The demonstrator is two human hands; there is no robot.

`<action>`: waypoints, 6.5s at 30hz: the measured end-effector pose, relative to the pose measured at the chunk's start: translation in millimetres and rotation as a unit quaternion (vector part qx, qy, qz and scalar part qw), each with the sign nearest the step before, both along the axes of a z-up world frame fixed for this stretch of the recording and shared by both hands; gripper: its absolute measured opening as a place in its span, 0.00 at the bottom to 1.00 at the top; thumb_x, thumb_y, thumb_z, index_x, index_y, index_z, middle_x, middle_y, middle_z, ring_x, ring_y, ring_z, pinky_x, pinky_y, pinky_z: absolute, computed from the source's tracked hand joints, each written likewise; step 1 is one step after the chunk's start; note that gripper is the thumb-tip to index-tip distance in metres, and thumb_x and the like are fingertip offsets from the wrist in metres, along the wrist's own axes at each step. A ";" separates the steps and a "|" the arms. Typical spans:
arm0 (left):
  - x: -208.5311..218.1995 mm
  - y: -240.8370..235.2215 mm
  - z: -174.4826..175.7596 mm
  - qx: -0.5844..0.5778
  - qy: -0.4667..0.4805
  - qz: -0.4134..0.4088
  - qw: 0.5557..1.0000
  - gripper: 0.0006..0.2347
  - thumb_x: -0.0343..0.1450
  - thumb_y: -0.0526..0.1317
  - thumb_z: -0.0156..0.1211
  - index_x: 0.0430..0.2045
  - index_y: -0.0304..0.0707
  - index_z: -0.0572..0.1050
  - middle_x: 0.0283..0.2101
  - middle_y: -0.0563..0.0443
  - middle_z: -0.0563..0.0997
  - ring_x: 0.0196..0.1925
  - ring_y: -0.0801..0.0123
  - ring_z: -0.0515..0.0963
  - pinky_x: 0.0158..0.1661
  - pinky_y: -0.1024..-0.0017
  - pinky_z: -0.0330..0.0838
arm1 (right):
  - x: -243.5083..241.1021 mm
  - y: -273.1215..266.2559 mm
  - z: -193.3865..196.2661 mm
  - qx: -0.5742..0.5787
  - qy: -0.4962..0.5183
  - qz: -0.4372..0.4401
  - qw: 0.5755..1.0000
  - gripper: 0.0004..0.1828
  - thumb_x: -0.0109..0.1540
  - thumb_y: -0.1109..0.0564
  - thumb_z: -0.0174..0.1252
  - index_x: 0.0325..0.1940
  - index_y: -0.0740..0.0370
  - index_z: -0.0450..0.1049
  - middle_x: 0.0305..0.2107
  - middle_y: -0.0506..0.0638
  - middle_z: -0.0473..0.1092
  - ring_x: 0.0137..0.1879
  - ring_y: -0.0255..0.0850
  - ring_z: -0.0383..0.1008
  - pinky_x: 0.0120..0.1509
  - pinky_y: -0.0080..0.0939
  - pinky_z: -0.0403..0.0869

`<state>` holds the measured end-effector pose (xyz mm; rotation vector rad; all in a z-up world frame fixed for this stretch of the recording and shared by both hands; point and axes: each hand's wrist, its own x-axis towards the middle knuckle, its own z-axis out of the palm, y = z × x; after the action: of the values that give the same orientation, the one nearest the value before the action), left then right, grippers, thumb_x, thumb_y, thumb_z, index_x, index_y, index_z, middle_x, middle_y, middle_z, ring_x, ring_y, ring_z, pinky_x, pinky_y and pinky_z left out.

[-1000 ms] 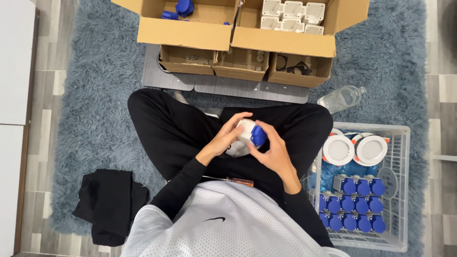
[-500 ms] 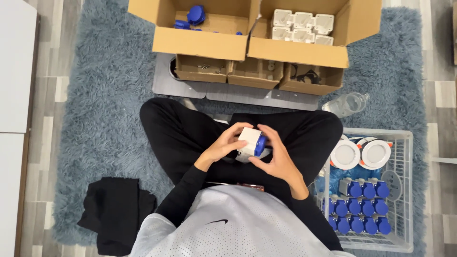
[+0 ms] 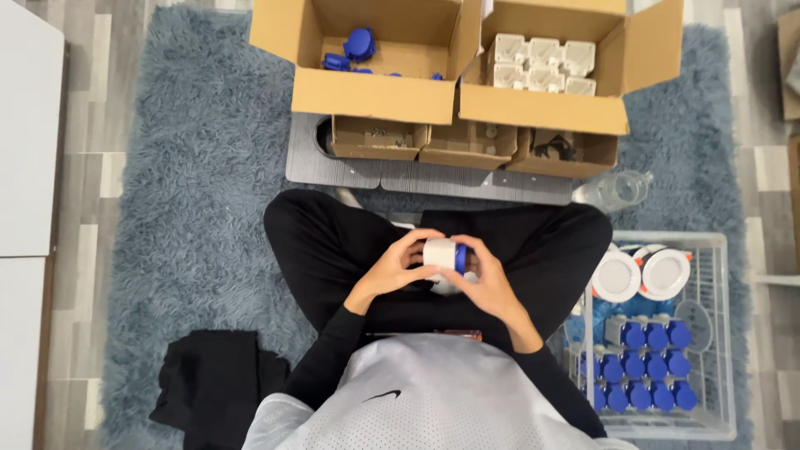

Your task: Assembling blue electrical sockets into white housings using a screwdriver while sitting on the floor.

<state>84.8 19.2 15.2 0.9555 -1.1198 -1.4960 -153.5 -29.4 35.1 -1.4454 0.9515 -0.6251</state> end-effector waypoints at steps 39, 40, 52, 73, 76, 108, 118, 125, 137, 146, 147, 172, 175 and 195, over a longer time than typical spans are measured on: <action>-9.8 -1.6 7.9 0.018 -0.033 0.017 0.999 0.33 0.68 0.33 0.80 0.70 0.36 0.70 0.69 0.45 0.72 0.70 0.56 0.72 0.67 0.56 0.72 | 2.5 2.8 -1.2 0.032 -0.009 0.001 0.999 0.39 0.64 0.61 0.71 0.78 0.62 0.64 0.59 0.65 0.70 0.46 0.48 0.81 0.48 0.47 0.85; -10.6 -1.2 2.7 0.042 -0.036 0.012 0.998 0.29 0.73 0.36 0.74 0.70 0.36 0.69 0.69 0.41 0.72 0.70 0.52 0.73 0.67 0.54 0.73 | 1.4 6.0 -1.0 0.006 -0.005 -0.007 1.000 0.41 0.62 0.61 0.74 0.77 0.62 0.65 0.59 0.65 0.70 0.47 0.49 0.81 0.49 0.47 0.85; -39.8 13.0 -3.9 0.136 0.021 -0.097 0.986 0.24 0.85 0.51 0.46 0.68 0.29 0.69 0.45 0.25 0.83 0.41 0.51 0.90 0.43 0.60 0.89 | -35.3 39.4 0.0 -0.180 -0.009 -0.029 0.983 0.39 0.57 0.60 0.80 0.71 0.62 0.73 0.63 0.56 0.72 0.62 0.49 0.80 0.56 0.44 0.82; -29.6 -5.4 -31.1 -0.083 0.000 -0.047 0.995 0.36 0.69 0.38 0.77 0.73 0.34 0.65 0.66 0.40 0.74 0.62 0.62 0.77 0.55 0.66 0.78 | -58.5 67.1 -27.5 0.092 -0.216 -0.030 0.972 0.28 0.73 0.57 0.55 0.76 0.69 0.61 0.53 0.66 0.68 0.36 0.52 0.83 0.30 0.45 0.86; -16.1 -46.7 -40.8 -0.124 -0.200 0.020 0.972 0.20 0.81 0.47 0.62 0.64 0.33 0.73 0.55 0.34 0.80 0.59 0.45 0.80 0.57 0.53 0.75 | -63.8 88.2 -20.3 0.100 -0.268 -0.025 0.958 0.31 0.71 0.59 0.56 0.78 0.68 0.59 0.57 0.66 0.69 0.42 0.49 0.83 0.36 0.46 0.87; -55.7 42.9 -37.4 0.124 -0.121 0.050 0.984 0.20 0.84 0.55 0.52 0.63 0.41 0.76 0.55 0.45 0.85 0.55 0.60 0.85 0.53 0.63 0.80 | -46.2 61.2 30.0 -0.096 -0.162 -0.026 0.982 0.21 0.63 0.59 0.71 0.57 0.68 0.75 0.58 0.64 0.74 0.66 0.50 0.75 0.74 0.50 0.67; -50.8 12.0 -30.9 0.120 0.185 0.023 0.975 0.23 0.80 0.44 0.61 0.71 0.37 0.67 0.49 0.41 0.78 0.40 0.58 0.88 0.34 0.63 0.88 | -7.4 -0.2 46.9 -0.255 -0.081 0.041 0.963 0.33 0.58 0.53 0.80 0.63 0.64 0.75 0.63 0.65 0.70 0.71 0.60 0.73 0.77 0.60 0.67; -26.5 -10.2 21.1 0.058 0.054 0.081 0.994 0.28 0.70 0.33 0.78 0.68 0.41 0.74 0.59 0.50 0.79 0.55 0.72 0.80 0.50 0.77 0.81 | -1.7 -18.2 44.5 -0.073 -0.073 0.060 0.993 0.42 0.67 0.56 0.66 0.81 0.63 0.56 0.76 0.63 0.56 0.77 0.59 0.64 0.75 0.60 0.70; -25.1 -16.1 8.0 0.023 0.047 0.034 0.998 0.37 0.68 0.31 0.80 0.75 0.40 0.67 0.66 0.48 0.75 0.61 0.67 0.79 0.58 0.72 0.79 | -15.8 -23.2 25.8 -0.133 -0.013 0.015 0.991 0.36 0.62 0.60 0.76 0.73 0.67 0.70 0.63 0.61 0.72 0.64 0.55 0.79 0.58 0.47 0.82; -24.5 -26.1 -21.7 0.027 -0.195 -0.019 0.980 0.21 0.77 0.35 0.70 0.65 0.25 0.72 0.55 0.30 0.79 0.56 0.42 0.82 0.58 0.50 0.77 | -166.9 -5.9 70.4 -0.237 0.078 -0.174 0.953 0.35 0.61 0.54 0.80 0.67 0.67 0.73 0.58 0.66 0.73 0.64 0.58 0.75 0.66 0.58 0.73; -28.1 -24.3 -25.4 0.032 -0.190 -0.041 0.980 0.21 0.77 0.35 0.70 0.65 0.25 0.72 0.55 0.30 0.79 0.56 0.42 0.82 0.58 0.50 0.77 | -190.8 1.8 84.9 -0.227 0.090 -0.191 0.951 0.35 0.61 0.54 0.80 0.67 0.67 0.73 0.58 0.66 0.73 0.64 0.58 0.75 0.66 0.58 0.73; -23.0 -32.7 -148.7 -0.111 -0.542 -0.030 0.833 0.15 0.74 0.50 0.64 0.52 0.49 0.81 0.52 0.49 0.84 0.51 0.46 0.80 0.49 0.50 0.70 | -337.8 70.1 -145.2 -0.262 0.620 -0.180 0.718 0.27 0.70 0.48 0.68 0.71 0.60 0.81 0.48 0.76 0.76 0.52 0.73 0.75 0.57 0.67 0.74; -18.9 -42.4 -142.9 -0.081 -0.529 -0.062 0.843 0.16 0.75 0.52 0.61 0.54 0.50 0.81 0.54 0.48 0.83 0.55 0.45 0.79 0.52 0.50 0.68 | -340.5 67.7 -155.1 -0.238 0.633 -0.174 0.716 0.27 0.71 0.44 0.65 0.72 0.55 0.80 0.49 0.75 0.75 0.52 0.74 0.75 0.57 0.69 0.74; 26.2 -83.5 17.1 -0.089 -0.347 -0.108 0.927 0.15 0.77 0.44 0.64 0.57 0.42 0.78 0.57 0.48 0.81 0.58 0.56 0.84 0.61 0.61 0.73 | -297.3 -5.1 -88.8 -0.225 0.545 -0.309 0.746 0.23 0.80 0.52 0.67 0.69 0.76 0.78 0.52 0.68 0.74 0.58 0.59 0.71 0.62 0.57 0.69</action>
<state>111.0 -64.3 32.3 1.3103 -1.8866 -1.2097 -450.8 -34.5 -53.7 -1.9522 2.4134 -0.4419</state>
